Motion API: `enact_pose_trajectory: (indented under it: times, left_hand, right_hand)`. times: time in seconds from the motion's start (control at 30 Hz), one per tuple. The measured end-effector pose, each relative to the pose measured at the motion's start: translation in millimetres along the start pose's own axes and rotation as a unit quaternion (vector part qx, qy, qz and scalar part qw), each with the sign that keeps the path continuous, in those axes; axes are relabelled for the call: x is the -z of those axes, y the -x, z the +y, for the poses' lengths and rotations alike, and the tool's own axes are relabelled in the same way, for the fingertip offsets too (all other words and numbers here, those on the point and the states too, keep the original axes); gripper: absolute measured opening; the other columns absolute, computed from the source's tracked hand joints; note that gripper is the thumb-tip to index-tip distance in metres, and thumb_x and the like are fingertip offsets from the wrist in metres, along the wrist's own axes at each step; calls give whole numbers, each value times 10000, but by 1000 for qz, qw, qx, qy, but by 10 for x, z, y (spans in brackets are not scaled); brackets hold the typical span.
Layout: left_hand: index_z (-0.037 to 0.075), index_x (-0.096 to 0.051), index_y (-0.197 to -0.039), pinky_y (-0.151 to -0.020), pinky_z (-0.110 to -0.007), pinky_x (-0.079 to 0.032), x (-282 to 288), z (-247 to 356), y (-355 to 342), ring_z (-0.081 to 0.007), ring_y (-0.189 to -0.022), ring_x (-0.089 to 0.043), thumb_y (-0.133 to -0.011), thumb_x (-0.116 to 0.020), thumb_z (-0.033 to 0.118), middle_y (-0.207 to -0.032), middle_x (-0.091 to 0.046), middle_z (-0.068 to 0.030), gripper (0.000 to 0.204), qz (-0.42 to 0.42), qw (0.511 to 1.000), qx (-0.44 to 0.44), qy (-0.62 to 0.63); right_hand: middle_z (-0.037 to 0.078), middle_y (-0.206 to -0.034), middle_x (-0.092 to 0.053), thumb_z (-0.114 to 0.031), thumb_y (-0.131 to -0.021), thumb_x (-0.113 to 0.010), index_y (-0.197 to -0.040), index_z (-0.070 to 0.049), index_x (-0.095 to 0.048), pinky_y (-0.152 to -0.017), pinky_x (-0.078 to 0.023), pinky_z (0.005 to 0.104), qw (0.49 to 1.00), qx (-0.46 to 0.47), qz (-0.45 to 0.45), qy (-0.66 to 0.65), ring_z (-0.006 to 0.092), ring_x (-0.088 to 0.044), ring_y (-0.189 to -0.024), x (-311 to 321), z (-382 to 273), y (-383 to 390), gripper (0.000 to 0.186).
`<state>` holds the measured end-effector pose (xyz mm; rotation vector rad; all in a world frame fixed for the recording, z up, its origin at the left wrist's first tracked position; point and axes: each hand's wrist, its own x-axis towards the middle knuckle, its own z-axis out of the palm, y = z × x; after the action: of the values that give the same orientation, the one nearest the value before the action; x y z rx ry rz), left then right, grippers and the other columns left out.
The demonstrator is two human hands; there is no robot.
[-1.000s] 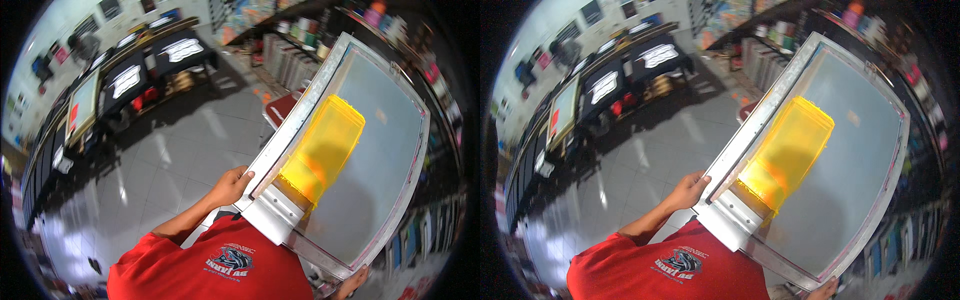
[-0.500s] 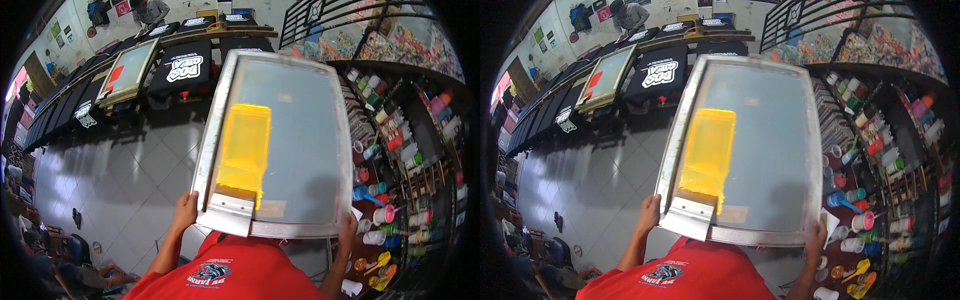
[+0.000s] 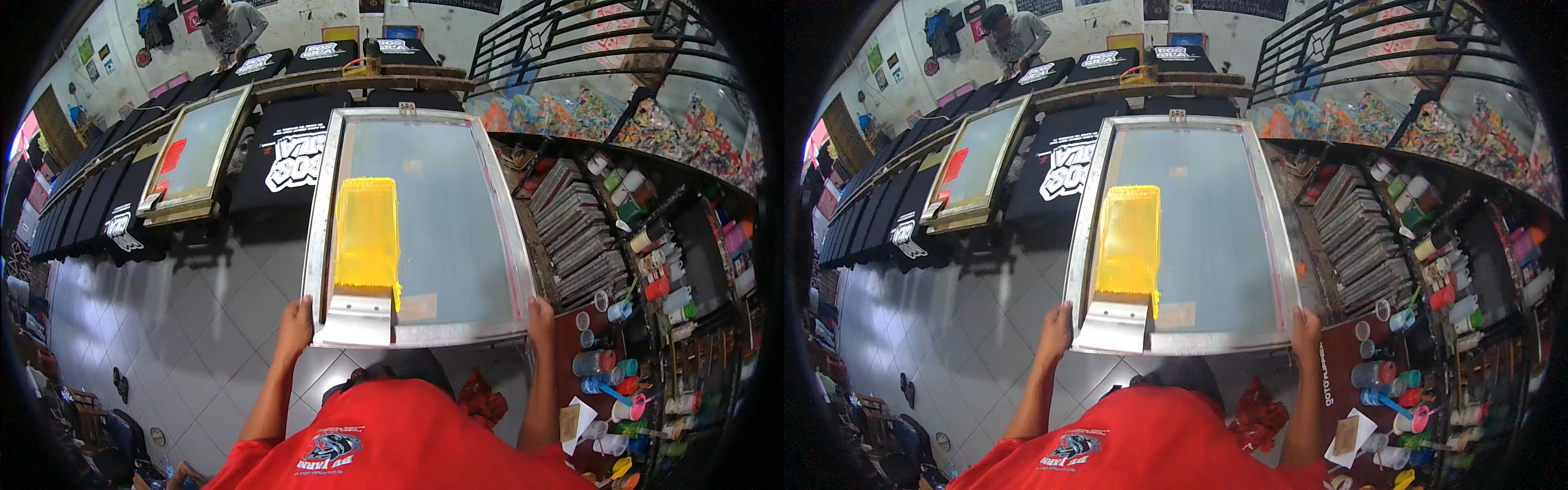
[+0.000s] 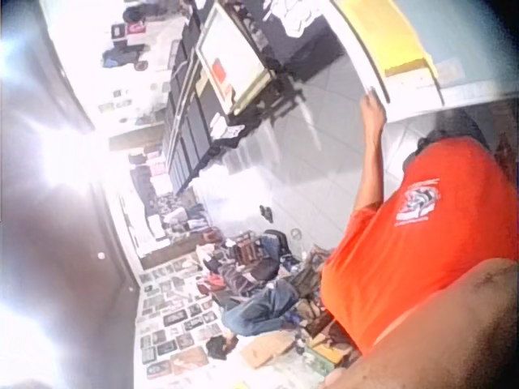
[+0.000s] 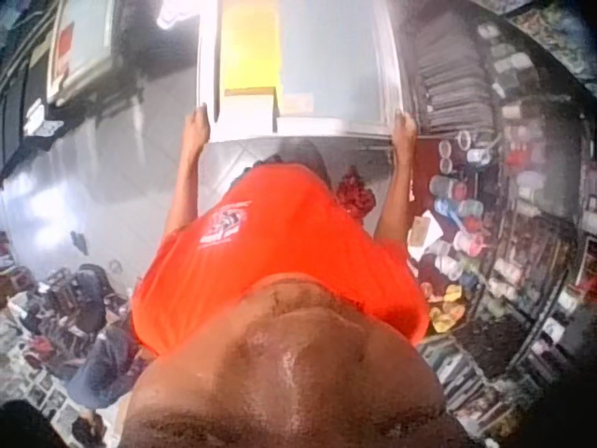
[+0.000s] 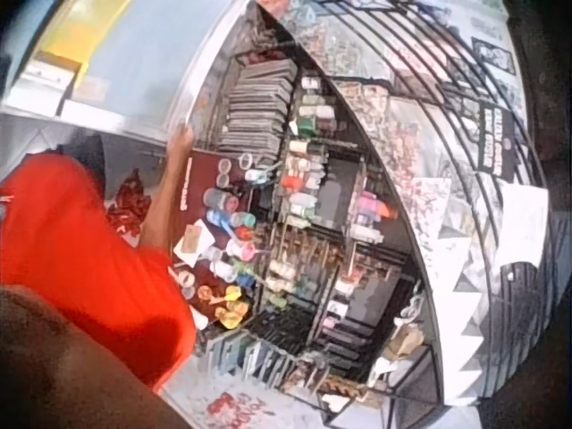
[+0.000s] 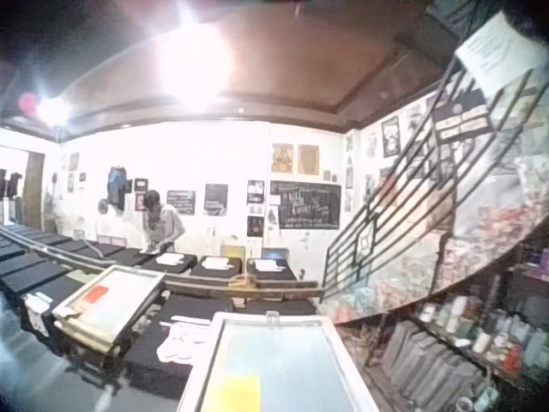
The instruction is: The person performs screen printing by selecting screens from a rack, placing them over black shirts on a printing station, and applying red and yellow ink using a squeegee. They also use a heat gun to dry the ink on one of the printed shirts.
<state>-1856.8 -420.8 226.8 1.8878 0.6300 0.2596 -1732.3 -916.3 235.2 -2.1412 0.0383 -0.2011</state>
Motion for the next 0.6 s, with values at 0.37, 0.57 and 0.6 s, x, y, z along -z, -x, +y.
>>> enact_pose_trajectory:
  times: [0.37,0.57,0.6]
  left_hand:
    - [-63,-597,-814,-607,-345,-423,-1229,747,-2177,-150,-634,-498,-992,-444,366,-676,-577,-81,489,14,1000,-2,6]
    - [-62,-598,-809,-581,-323,-408,-1593,868,-2821,-128,-613,-461,-985,-463,374,-651,-534,-47,489,22,999,24,0]
    - [-63,-597,-807,-579,-321,-406,-1637,881,-2885,-126,-610,-456,-984,-465,375,-647,-528,-44,490,24,999,24,-3]
  right_hand:
    - [212,-802,-622,-261,-964,-490,-924,58,-609,-730,-441,403,999,29,-11,10,300,-601,-749,-684,516,-2795,343]
    - [251,-792,-618,-292,-952,-509,-931,65,-609,-699,-444,430,999,9,-43,21,369,-624,-757,-825,541,-3642,371]
    - [252,-791,-620,-297,-951,-511,-933,66,-609,-694,-444,433,999,15,-39,3,378,-626,-760,-845,534,-3721,376]
